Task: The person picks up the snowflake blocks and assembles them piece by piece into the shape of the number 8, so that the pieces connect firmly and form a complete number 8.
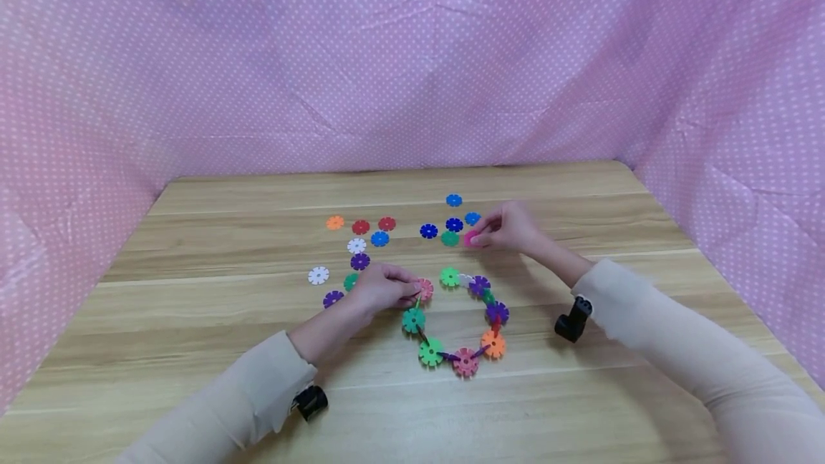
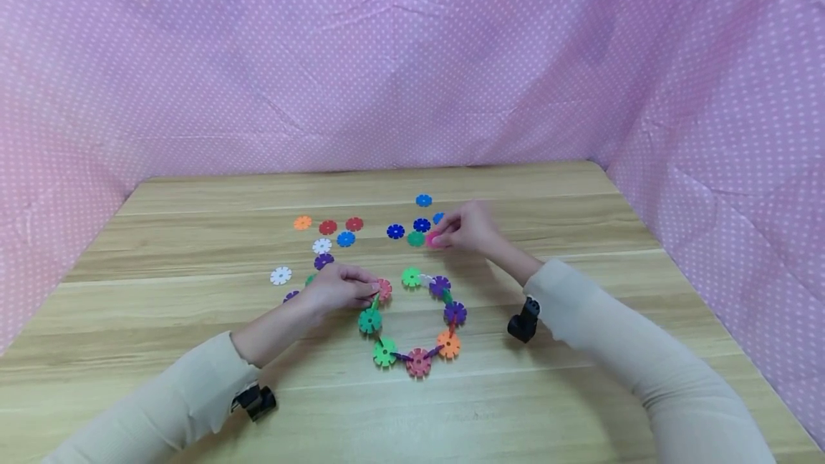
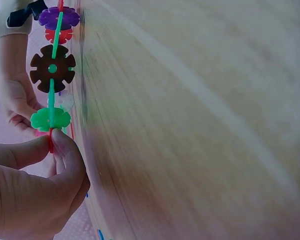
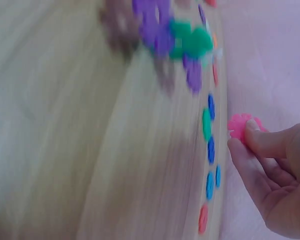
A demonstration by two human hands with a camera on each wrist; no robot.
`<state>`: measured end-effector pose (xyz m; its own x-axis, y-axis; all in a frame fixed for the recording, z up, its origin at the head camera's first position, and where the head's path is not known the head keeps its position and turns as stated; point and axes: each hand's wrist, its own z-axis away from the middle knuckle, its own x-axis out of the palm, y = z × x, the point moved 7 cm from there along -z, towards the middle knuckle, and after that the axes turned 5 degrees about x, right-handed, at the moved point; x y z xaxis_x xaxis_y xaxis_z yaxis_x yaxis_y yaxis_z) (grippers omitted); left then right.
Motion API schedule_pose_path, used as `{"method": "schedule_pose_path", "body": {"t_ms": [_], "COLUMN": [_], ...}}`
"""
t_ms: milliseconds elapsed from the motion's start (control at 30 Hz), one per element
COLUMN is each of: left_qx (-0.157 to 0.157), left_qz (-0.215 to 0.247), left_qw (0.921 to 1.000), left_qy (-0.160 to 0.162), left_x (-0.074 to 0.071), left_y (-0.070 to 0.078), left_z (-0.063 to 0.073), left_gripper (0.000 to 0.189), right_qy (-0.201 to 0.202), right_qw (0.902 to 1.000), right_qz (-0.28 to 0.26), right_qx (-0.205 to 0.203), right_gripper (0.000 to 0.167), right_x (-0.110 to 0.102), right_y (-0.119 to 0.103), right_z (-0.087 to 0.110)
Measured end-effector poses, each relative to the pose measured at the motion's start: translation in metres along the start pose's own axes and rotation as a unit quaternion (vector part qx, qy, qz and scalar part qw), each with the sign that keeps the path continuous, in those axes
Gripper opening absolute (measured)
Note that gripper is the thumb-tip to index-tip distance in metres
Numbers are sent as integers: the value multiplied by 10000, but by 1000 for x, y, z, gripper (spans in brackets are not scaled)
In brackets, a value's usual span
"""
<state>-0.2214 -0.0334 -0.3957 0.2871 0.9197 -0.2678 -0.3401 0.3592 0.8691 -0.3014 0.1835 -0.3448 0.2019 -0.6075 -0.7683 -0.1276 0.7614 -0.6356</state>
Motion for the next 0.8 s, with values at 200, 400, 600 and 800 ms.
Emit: {"method": "schedule_pose_path", "body": {"t_ms": [200, 400, 600, 800], "left_qx": [19, 53, 19, -23], "left_qz": [9, 11, 75, 143], "left_qw": [10000, 9999, 9999, 9998], "left_qy": [-57, -85, -108, -126], "left_x": [0, 0, -1, -2], "left_y": [2, 2, 2, 1], "left_z": [2, 1, 1, 0], "left_gripper": [14, 16, 15, 15], "right_qy": [-487, -815, -872, -902], "right_qw": [9965, 9938, 9884, 9840], "right_qz": [-343, -510, -556, -520], "right_qx": [-584, -554, -1109, -1442], "right_gripper": [8, 5, 4, 3], "right_x": [22, 38, 44, 47], "right_y": [-28, -40, -51, -54], "right_z": [12, 23, 29, 31]}}
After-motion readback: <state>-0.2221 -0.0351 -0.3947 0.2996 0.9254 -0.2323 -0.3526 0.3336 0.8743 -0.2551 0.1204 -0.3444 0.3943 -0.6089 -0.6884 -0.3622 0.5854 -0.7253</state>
